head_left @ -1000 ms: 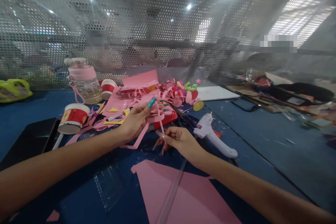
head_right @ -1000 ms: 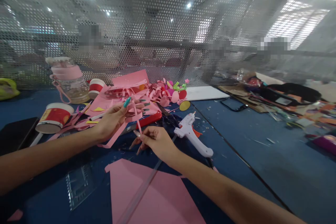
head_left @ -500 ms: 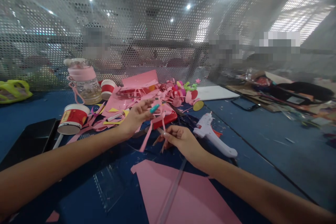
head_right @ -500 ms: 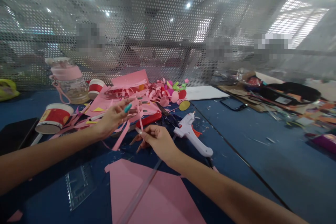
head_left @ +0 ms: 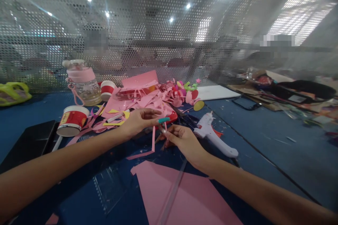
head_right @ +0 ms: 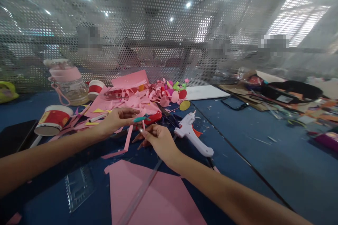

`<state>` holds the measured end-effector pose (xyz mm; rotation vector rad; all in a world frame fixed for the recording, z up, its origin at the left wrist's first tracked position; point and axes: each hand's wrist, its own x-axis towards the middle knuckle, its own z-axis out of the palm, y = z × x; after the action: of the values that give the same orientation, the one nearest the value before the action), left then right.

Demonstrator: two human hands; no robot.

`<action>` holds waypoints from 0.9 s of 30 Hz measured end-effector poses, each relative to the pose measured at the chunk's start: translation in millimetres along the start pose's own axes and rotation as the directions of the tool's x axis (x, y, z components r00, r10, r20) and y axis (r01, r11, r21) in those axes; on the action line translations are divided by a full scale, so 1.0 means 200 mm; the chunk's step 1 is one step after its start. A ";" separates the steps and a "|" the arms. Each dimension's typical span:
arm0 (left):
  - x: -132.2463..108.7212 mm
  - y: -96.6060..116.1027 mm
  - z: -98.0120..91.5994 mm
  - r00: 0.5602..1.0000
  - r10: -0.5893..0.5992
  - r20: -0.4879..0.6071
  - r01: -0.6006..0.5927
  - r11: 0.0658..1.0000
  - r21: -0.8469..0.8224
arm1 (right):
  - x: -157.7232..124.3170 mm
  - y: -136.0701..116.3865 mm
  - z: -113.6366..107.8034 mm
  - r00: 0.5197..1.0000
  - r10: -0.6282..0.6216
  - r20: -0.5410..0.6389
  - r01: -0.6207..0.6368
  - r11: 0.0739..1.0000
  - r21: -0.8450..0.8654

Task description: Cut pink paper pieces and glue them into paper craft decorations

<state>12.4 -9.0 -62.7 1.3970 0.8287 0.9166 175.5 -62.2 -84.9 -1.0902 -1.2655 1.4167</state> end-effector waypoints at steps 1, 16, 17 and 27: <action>0.00 0.00 0.01 0.999 0.001 -0.034 -0.001 1.000 0.004 | 0.00 0.00 0.00 1.000 -0.004 0.004 0.004 1.000 -0.013; -0.03 0.01 0.02 0.977 0.193 -0.086 -0.163 0.948 0.273 | -0.01 0.00 0.01 0.999 -0.024 0.031 0.027 0.996 -0.081; -0.03 0.01 0.02 0.978 0.191 -0.078 -0.164 0.948 0.274 | -0.01 0.00 0.01 0.999 -0.024 0.027 0.026 0.996 -0.082; -0.05 -0.01 0.02 0.956 0.243 -0.166 -0.175 0.923 0.344 | 0.00 -0.01 0.01 1.000 -0.016 -0.001 0.015 0.997 -0.069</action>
<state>12.9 -19.2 -65.0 1.7239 1.0361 1.1413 173.3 -63.5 -83.6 -1.1253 -1.3275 1.3690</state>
